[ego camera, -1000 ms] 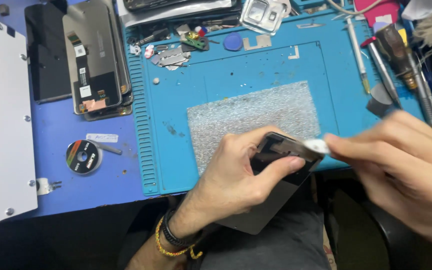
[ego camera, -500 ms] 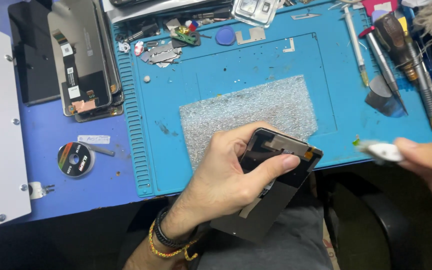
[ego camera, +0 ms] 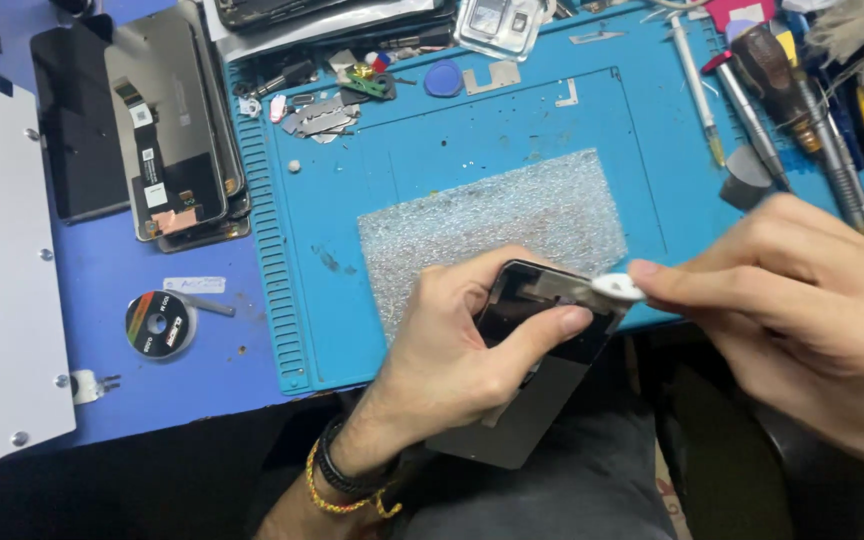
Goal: Cleaning a phone screen assembly using a scraper, cleaning liquid, and a cloth.
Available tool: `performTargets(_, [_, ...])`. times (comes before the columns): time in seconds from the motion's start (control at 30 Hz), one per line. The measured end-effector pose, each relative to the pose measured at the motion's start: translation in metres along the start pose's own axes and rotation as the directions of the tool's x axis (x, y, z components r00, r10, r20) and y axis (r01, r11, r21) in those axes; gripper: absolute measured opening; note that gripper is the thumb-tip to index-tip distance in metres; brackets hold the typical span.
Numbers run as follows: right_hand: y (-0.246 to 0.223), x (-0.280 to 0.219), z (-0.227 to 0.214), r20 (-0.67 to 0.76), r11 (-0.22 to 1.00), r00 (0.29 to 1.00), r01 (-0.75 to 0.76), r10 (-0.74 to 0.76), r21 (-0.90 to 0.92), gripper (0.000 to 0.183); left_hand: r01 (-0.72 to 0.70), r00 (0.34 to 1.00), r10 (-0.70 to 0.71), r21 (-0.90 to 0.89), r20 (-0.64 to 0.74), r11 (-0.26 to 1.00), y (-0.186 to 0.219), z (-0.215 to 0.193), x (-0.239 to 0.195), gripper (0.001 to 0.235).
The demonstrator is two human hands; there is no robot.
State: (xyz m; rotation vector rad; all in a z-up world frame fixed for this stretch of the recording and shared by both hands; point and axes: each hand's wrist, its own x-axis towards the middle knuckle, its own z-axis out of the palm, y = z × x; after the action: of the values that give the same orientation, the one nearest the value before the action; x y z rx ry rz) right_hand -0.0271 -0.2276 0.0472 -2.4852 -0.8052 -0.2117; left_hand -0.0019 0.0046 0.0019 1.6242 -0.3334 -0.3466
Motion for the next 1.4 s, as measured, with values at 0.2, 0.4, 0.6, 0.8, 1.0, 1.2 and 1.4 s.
performTargets(0.2, [0.002,0.017,0.020,-0.174,0.975,0.964,0.215,-0.204,0.049,0.029,-0.115,0.993,0.111,0.125,0.036,0.985,-0.007,0.009,0.000,0.010])
performTargets(0.4, [0.056,-0.077,-0.029,0.167,0.993,0.985,-0.017,0.036,-0.118,0.040,0.014,0.999,-0.013,-0.015,0.033,1.000,-0.003,0.005,0.000,0.010])
performTargets(0.6, [0.230,-0.187,-0.007,-0.274,0.867,0.825,-0.488,0.495,0.098,0.029,0.023,1.000,-0.022,-0.028,0.012,0.999,0.002,0.008,0.003,0.015])
performTargets(0.8, [0.108,-0.074,-0.039,-0.280,0.727,0.952,-0.282,0.128,-0.626,0.010,0.050,0.993,-0.065,-0.148,-0.099,0.988,0.034,0.012,-0.007,0.027])
performTargets(1.0, [0.096,-0.056,-0.050,-0.349,0.648,0.908,-0.412,0.233,-0.640,0.014,0.125,0.978,-0.159,-0.229,-0.134,0.965,0.056,-0.006,0.001,0.035])
performTargets(1.2, [0.111,-0.017,-0.068,-0.383,0.548,0.845,-0.534,0.374,-0.644,0.061,0.069,0.968,-0.148,0.356,0.202,0.932,0.061,-0.046,0.032,0.044])
performTargets(1.4, [0.167,-0.049,-0.057,-0.333,0.514,0.832,-0.541,0.444,-0.666,0.032,-0.215,0.905,-0.012,0.483,0.425,0.849,0.030,-0.055,0.049,0.048])
